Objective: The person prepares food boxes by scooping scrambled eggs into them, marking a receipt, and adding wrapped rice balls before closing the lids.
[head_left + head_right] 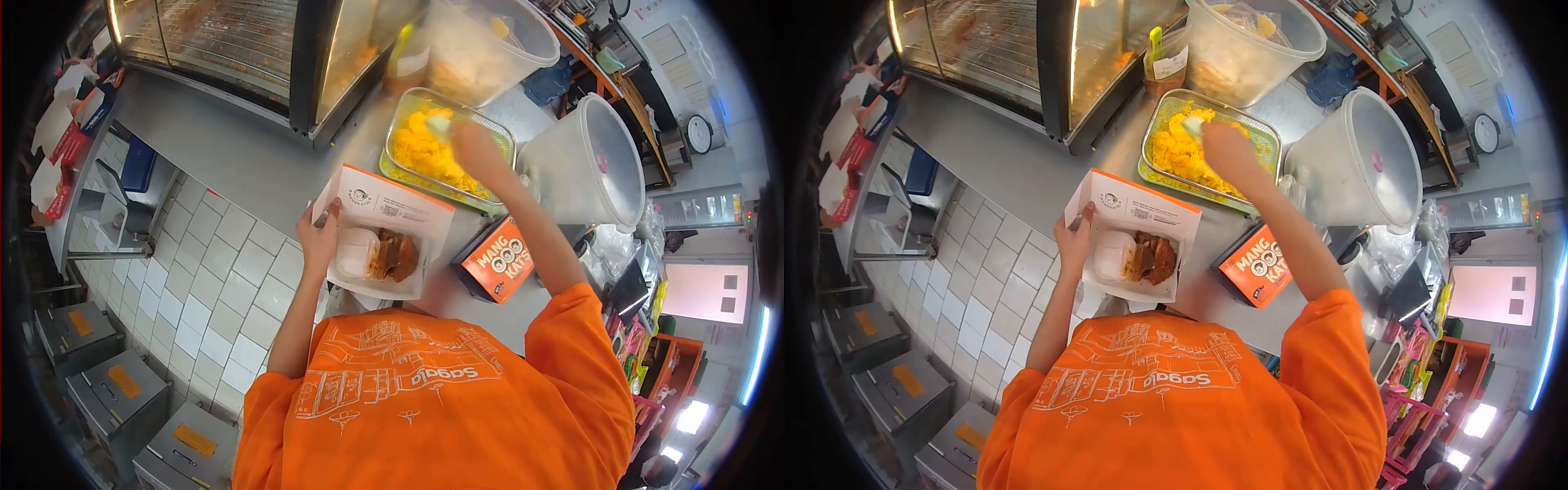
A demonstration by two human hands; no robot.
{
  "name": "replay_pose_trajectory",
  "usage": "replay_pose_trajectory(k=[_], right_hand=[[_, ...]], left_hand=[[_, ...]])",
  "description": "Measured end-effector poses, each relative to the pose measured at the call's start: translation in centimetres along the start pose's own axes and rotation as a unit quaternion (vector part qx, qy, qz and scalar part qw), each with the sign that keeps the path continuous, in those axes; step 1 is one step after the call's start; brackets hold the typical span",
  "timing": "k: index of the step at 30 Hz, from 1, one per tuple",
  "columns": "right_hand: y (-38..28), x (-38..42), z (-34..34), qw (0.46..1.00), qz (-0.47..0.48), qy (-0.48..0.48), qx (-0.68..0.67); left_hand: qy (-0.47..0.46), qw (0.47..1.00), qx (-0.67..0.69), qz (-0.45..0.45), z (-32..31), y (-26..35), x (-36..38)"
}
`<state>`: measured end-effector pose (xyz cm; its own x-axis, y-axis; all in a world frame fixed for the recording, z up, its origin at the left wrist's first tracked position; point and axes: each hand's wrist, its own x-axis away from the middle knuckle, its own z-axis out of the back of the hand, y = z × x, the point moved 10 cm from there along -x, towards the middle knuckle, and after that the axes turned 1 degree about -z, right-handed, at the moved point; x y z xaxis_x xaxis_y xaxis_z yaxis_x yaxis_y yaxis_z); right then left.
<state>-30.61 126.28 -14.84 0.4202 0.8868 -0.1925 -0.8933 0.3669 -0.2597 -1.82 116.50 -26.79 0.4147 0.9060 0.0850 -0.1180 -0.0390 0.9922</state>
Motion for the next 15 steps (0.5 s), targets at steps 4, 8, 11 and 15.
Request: replay_pose_trajectory(k=[4,8,11,15], right_hand=[[-2.7,0.5,-4.5,0.994,0.027,-0.099,0.042],[-2.0,1.3,-8.0,0.988,0.019,-0.150,0.020],[-3.3,2.1,-10.3,0.968,0.036,-0.246,0.044],[-3.2,1.6,-10.3,0.968,0.002,-0.250,0.033]], left_hand=[[0.019,0.999,0.043,0.026,0.6,-1.1,1.2],[0.061,0.992,0.098,0.046,1.9,-2.8,2.4],[0.069,0.990,0.113,0.045,1.8,-2.7,2.5],[0.066,0.992,0.100,0.044,1.9,-1.3,3.0]])
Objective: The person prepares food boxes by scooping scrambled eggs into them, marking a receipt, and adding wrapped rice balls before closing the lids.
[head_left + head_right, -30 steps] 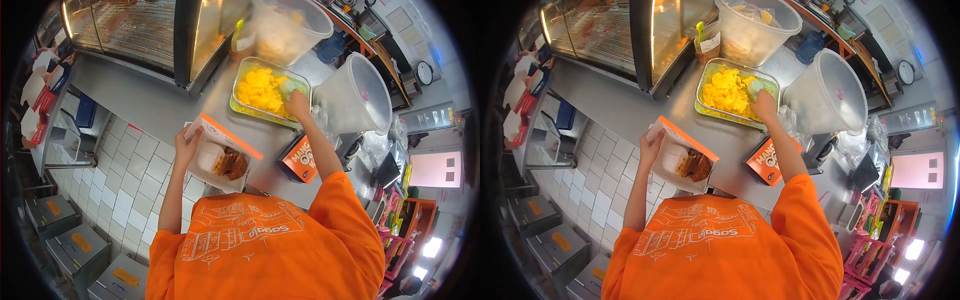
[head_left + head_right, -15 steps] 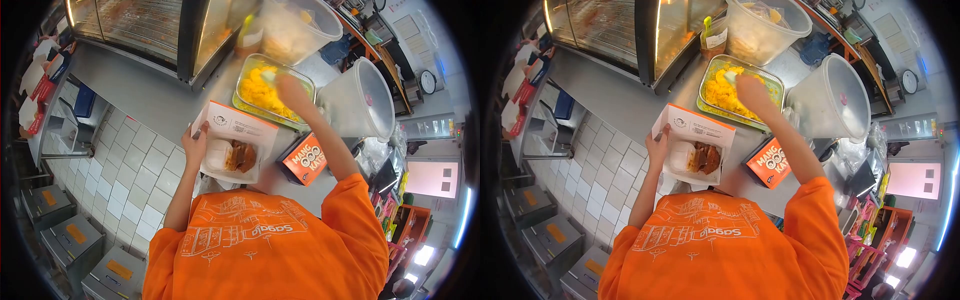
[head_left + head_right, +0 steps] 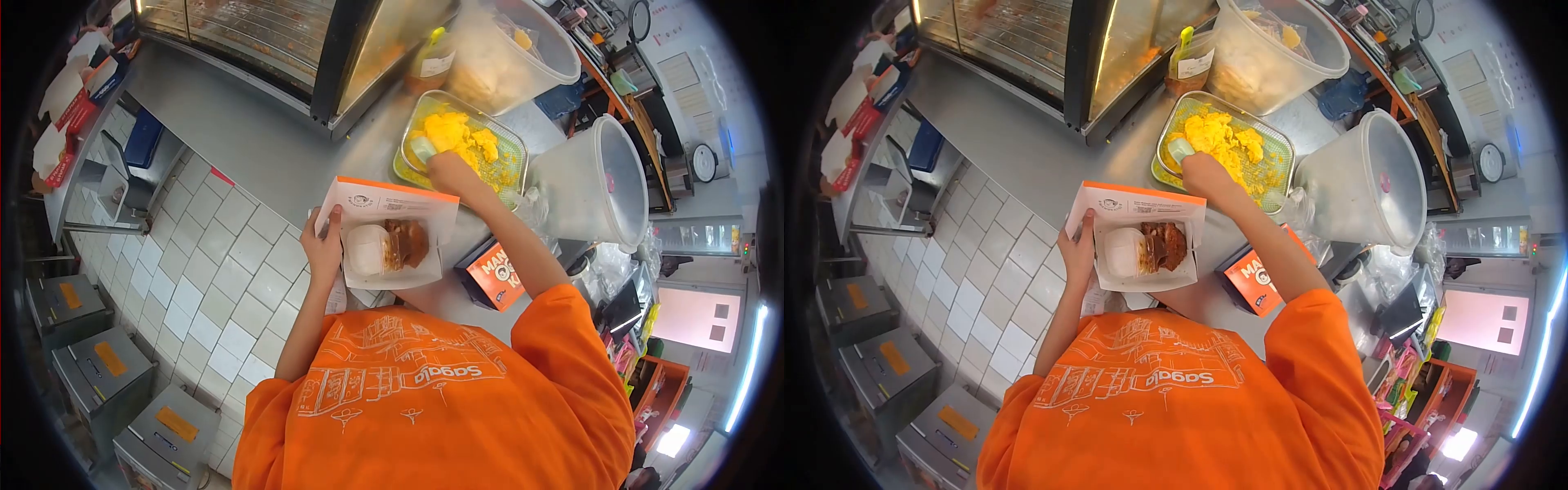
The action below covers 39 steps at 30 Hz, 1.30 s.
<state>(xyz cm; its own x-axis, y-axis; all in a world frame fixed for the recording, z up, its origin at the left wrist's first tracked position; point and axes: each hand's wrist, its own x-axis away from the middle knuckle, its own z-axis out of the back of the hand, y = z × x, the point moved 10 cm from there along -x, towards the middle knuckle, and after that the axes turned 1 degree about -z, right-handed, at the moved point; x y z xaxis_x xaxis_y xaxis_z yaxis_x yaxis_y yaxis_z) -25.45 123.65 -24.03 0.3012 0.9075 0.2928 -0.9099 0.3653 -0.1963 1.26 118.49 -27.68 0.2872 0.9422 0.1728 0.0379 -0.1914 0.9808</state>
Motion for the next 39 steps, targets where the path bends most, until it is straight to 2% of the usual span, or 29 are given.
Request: replay_pose_trajectory(k=[2,3,4,6,7,9,10,12,13,15,20,22,25,27,29,31,33,34,35,37,39], right_hand=[[1.3,0.2,2.6,0.985,0.041,0.098,-0.135],[2.3,0.5,2.6,0.972,0.015,0.075,-0.224],[2.5,0.7,2.2,0.972,0.017,0.075,-0.223],[5.2,1.3,-0.2,0.918,-0.102,0.034,-0.382],[5.4,1.6,-0.1,0.918,-0.104,0.035,-0.382],[5.2,2.3,-2.4,0.783,-0.155,-0.046,-0.600],[5.2,2.6,-2.7,0.781,-0.156,-0.045,-0.603],[5.6,3.0,-3.6,0.692,-0.184,-0.016,-0.698],[5.6,3.2,-3.7,0.690,-0.184,-0.017,-0.699],[5.6,3.7,-3.5,0.647,-0.173,-0.006,-0.742],[7.2,5.0,-3.1,0.605,-0.154,0.025,-0.781],[8.0,6.2,-1.7,0.591,-0.143,0.078,-0.790],[8.9,10.1,1.0,0.613,-0.153,0.169,-0.756],[6.6,13.6,3.9,0.642,-0.124,0.150,-0.742],[4.7,17.8,5.6,0.646,-0.126,0.173,-0.733],[3.2,21.3,5.4,0.685,-0.145,0.154,-0.697],[1.1,23.3,2.4,0.681,-0.199,0.161,-0.686],[-1.8,23.1,0.7,0.665,-0.193,0.126,-0.710],[-5.4,21.7,-0.2,0.641,-0.113,0.082,-0.754],[-10.9,19.3,-3.1,0.541,-0.073,0.077,-0.834],[-13.6,17.7,-6.1,0.505,-0.053,0.114,-0.854]], left_hand=[[-0.011,1.000,-0.009,-0.004,0.0,0.2,0.2],[-0.024,0.999,-0.021,-0.004,-0.1,0.3,0.4],[-0.021,1.000,-0.020,-0.005,0.0,0.1,0.5],[-0.009,1.000,-0.002,-0.014,-0.1,-0.1,0.4],[-0.011,1.000,-0.002,-0.013,-0.2,-0.1,0.5],[0.000,1.000,-0.011,0.002,-0.1,-0.1,0.3],[-0.002,1.000,-0.014,0.002,-0.1,0.1,0.2],[0.000,0.999,-0.044,0.012,0.0,0.2,0.2],[0.000,0.999,-0.047,0.012,0.0,0.2,0.1],[0.008,0.998,-0.051,0.025,0.2,-0.1,0.0],[-0.002,0.998,-0.064,0.020,0.0,0.1,-0.4],[-0.001,0.997,-0.069,0.020,0.0,0.0,-0.5],[0.010,0.996,-0.086,0.036,0.5,-0.4,-0.7],[-0.023,0.994,-0.101,0.020,0.1,0.0,-1.0],[-0.028,0.994,-0.099,0.025,0.3,-0.8,-1.6],[-0.039,0.994,-0.092,0.034,0.3,-1.6,-1.8],[-0.074,0.995,-0.069,0.028,-0.2,-1.8,-2.0],[-0.078,0.994,-0.068,0.028,-0.3,-1.9,-2.1],[-0.095,0.993,-0.064,0.010,-0.6,-1.5,-2.1],[-0.115,0.991,-0.061,-0.010,-0.9,-1.0,-2.3],[-0.141,0.987,-0.082,0.012,-1.1,-1.2,-2.4]])
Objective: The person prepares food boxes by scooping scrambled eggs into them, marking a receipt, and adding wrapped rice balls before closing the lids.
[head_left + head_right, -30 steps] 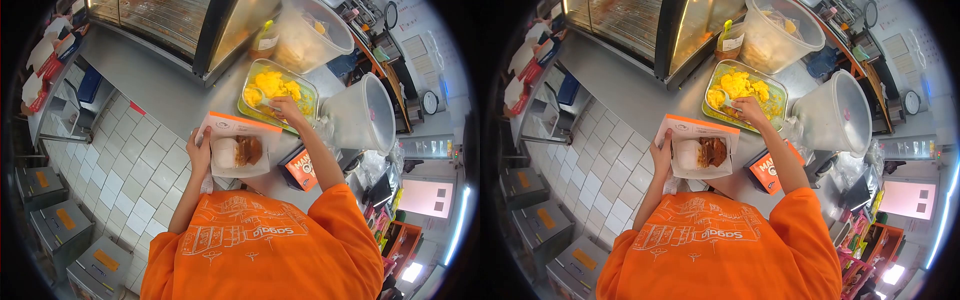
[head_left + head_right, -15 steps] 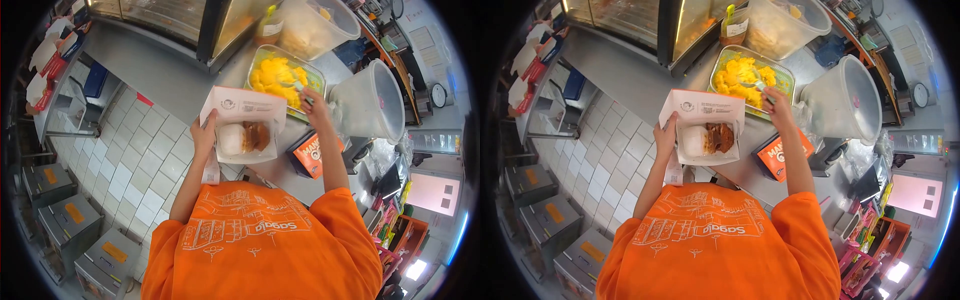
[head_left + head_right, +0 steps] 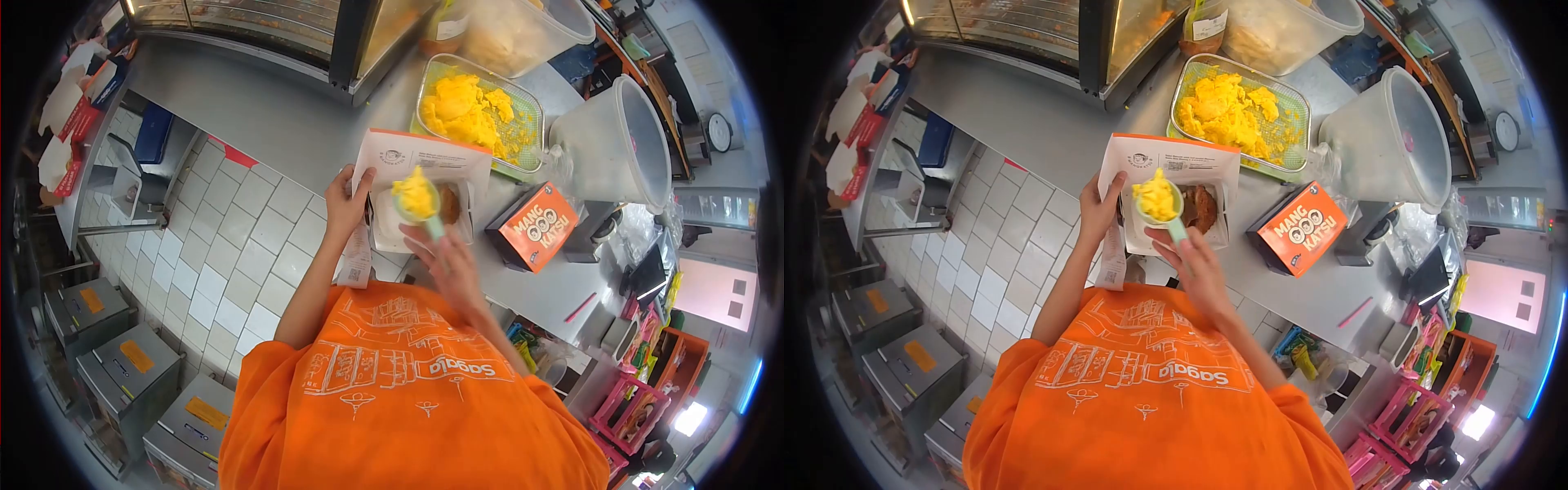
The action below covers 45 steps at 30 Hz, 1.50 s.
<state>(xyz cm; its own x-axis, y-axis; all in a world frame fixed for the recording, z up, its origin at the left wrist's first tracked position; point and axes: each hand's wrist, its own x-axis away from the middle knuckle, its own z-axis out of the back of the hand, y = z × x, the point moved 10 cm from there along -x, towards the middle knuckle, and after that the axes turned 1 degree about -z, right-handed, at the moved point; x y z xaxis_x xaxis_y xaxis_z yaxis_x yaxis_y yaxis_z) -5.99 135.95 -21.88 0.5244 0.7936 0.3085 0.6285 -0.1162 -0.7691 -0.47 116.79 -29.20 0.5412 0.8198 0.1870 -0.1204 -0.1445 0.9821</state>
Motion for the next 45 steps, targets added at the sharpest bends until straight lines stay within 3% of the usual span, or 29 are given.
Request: replay_pose_trajectory(k=[3,5,7,10,12,17,22,24,26,29,32,34,35,37,38,40,43,45], right_hand=[[2.4,-0.8,-0.4,0.998,0.053,0.016,0.034],[2.3,-0.9,-0.9,0.996,0.075,0.038,0.032],[1.1,-1.3,-1.8,0.977,0.126,0.010,0.170],[1.9,-2.8,-2.1,0.987,0.130,-0.005,0.091],[1.6,-2.8,-2.5,0.982,0.133,0.000,0.137],[2.6,-2.1,-0.9,0.970,0.124,0.042,0.204],[3.0,-1.5,0.4,0.985,0.095,0.067,0.130],[1.4,-0.9,-0.3,0.980,0.116,0.060,0.150],[0.3,0.3,-0.2,0.975,0.134,0.054,0.168],[0.4,2.3,1.9,0.975,0.061,0.089,0.192],[0.1,2.9,2.8,0.946,0.012,0.148,0.290],[-1.8,2.1,1.0,0.870,0.108,0.150,0.457],[-1.6,1.5,0.4,0.870,0.108,0.153,0.455],[-2.5,0.6,-2.9,0.744,0.192,0.154,0.621],[-2.0,0.1,-3.4,0.745,0.192,0.157,0.620],[-1.5,-0.3,-5.4,0.690,0.242,0.135,0.669],[-1.2,-0.3,-6.2,0.681,0.257,0.122,0.675],[-1.1,0.0,-6.2,0.680,0.257,0.119,0.676]], left_hand=[[-0.025,0.997,-0.033,-0.066,0.0,0.7,-0.3],[-0.035,0.997,-0.036,-0.062,0.1,0.8,-0.4],[-0.049,0.996,-0.034,-0.060,-0.2,1.0,-0.3],[-0.047,0.994,-0.025,-0.099,-0.2,1.0,-0.6],[-0.047,0.990,-0.005,-0.135,-0.1,0.7,-0.8],[-0.046,0.992,-0.057,-0.103,-0.2,0.8,-0.8],[-0.064,0.991,-0.099,-0.061,-0.3,-0.3,-0.8],[-0.120,0.967,-0.144,-0.171,-1.3,1.2,-0.3],[-0.150,0.967,-0.145,-0.145,-1.4,0.6,-0.5],[-0.194,0.969,-0.133,-0.073,-1.7,0.5,-0.6],[-0.228,0.968,-0.101,0.022,-1.7,-0.8,-0.7],[-0.249,0.962,-0.082,0.074,-1.8,-1.9,-0.6],[-0.254,0.960,-0.098,0.063,-1.7,-1.8,-0.8],[-0.262,0.957,-0.115,0.050,-1.7,-1.6,-0.9],[-0.265,0.956,-0.113,0.061,-1.7,-1.7,-0.9],[-0.270,0.954,-0.110,0.072,-1.8,-2.0,-0.9],[-0.265,0.958,-0.097,0.042,-1.9,-0.9,-0.9],[-0.255,0.961,-0.039,0.102,-1.9,-0.9,-0.3]])
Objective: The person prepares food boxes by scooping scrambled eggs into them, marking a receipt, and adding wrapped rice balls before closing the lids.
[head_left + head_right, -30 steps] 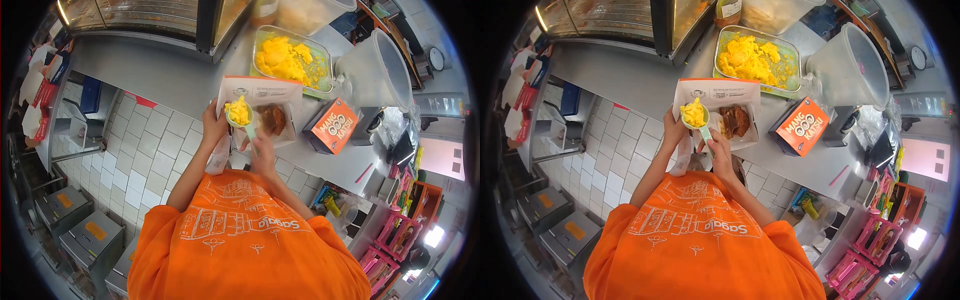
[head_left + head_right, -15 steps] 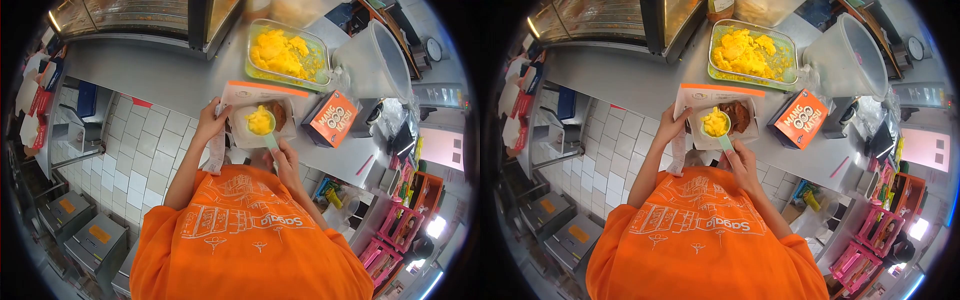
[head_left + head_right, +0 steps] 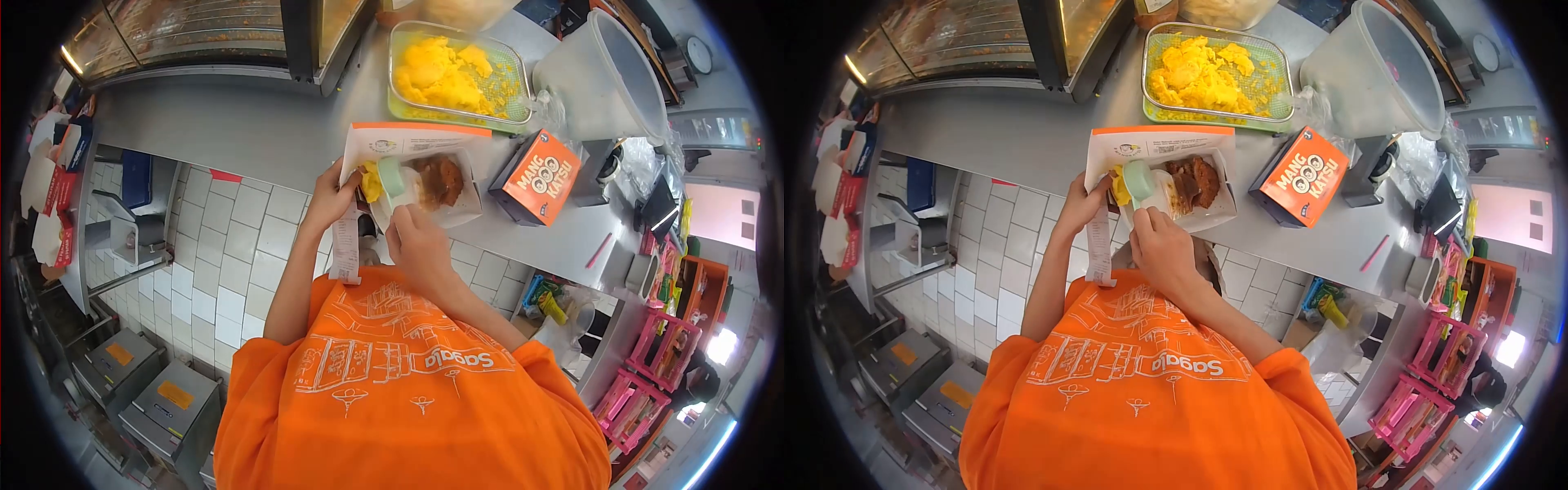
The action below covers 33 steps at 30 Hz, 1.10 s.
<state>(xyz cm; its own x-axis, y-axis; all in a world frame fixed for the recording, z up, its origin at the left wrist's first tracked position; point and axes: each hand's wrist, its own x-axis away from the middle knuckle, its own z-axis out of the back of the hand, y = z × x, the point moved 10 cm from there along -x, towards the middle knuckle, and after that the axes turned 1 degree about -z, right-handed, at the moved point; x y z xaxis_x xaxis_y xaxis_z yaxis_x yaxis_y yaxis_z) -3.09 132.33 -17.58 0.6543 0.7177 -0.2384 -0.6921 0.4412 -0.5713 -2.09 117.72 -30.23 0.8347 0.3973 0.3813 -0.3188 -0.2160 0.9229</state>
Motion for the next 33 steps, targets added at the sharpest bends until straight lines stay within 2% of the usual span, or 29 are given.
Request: replay_pose_trajectory(k=[5,7,10,12,16,17,18,22,23,24,25,27,29,31,33], right_hand=[[0.0,0.3,1.4,0.999,-0.003,0.032,-0.008],[1.2,0.7,2.1,0.994,-0.068,0.039,-0.073],[0.7,0.7,1.9,0.987,-0.071,0.047,-0.135],[1.2,0.8,0.8,0.985,-0.094,0.032,-0.142],[1.6,1.1,0.6,0.981,-0.126,0.003,-0.151],[1.6,1.0,0.3,0.980,-0.127,0.003,-0.151],[1.4,0.9,0.1,0.982,-0.114,0.009,-0.151],[2.2,1.8,0.9,0.983,-0.114,0.038,-0.139],[2.6,2.4,1.5,0.982,-0.116,0.036,-0.141],[3.9,2.8,2.3,0.969,-0.147,0.045,-0.191],[5.2,3.3,3.3,0.953,-0.177,0.053,-0.240],[7.4,4.4,4.7,0.845,-0.310,0.004,-0.437],[8.6,5.2,6.9,0.750,-0.330,0.027,-0.572],[9.3,4.4,10.3,0.729,-0.296,0.062,-0.615],[9.8,2.2,14.2,0.765,-0.284,0.105,-0.568]], left_hand=[[0.010,1.000,-0.016,-0.006,0.1,0.2,0.0],[0.011,1.000,0.004,-0.008,0.0,0.5,0.2],[-0.007,1.000,0.028,0.003,-0.4,-0.5,-0.2],[0.018,0.998,-0.012,-0.052,0.1,0.6,-0.3],[0.018,0.999,0.010,-0.038,0.0,1.0,0.3],[0.022,0.998,-0.012,-0.060,0.2,0.9,0.1],[0.024,0.996,-0.033,-0.081,0.1,0.9,0.1],[0.032,0.998,0.010,-0.058,0.1,-0.9,-0.5],[0.044,0.991,-0.030,-0.121,0.4,-0.9,-0.6],[0.056,0.978,-0.070,-0.188,0.6,-0.1,-0.6],[0.056,0.978,-0.069,-0.188,0.3,0.5,-0.4],[0.066,0.991,-0.031,-0.114,0.1,0.3,0.0],[0.074,0.991,-0.028,-0.109,0.0,0.9,0.3],[0.082,0.991,-0.025,-0.100,-0.1,1.0,0.5],[0.089,0.992,-0.018,-0.093,0.0,1.0,0.5]])
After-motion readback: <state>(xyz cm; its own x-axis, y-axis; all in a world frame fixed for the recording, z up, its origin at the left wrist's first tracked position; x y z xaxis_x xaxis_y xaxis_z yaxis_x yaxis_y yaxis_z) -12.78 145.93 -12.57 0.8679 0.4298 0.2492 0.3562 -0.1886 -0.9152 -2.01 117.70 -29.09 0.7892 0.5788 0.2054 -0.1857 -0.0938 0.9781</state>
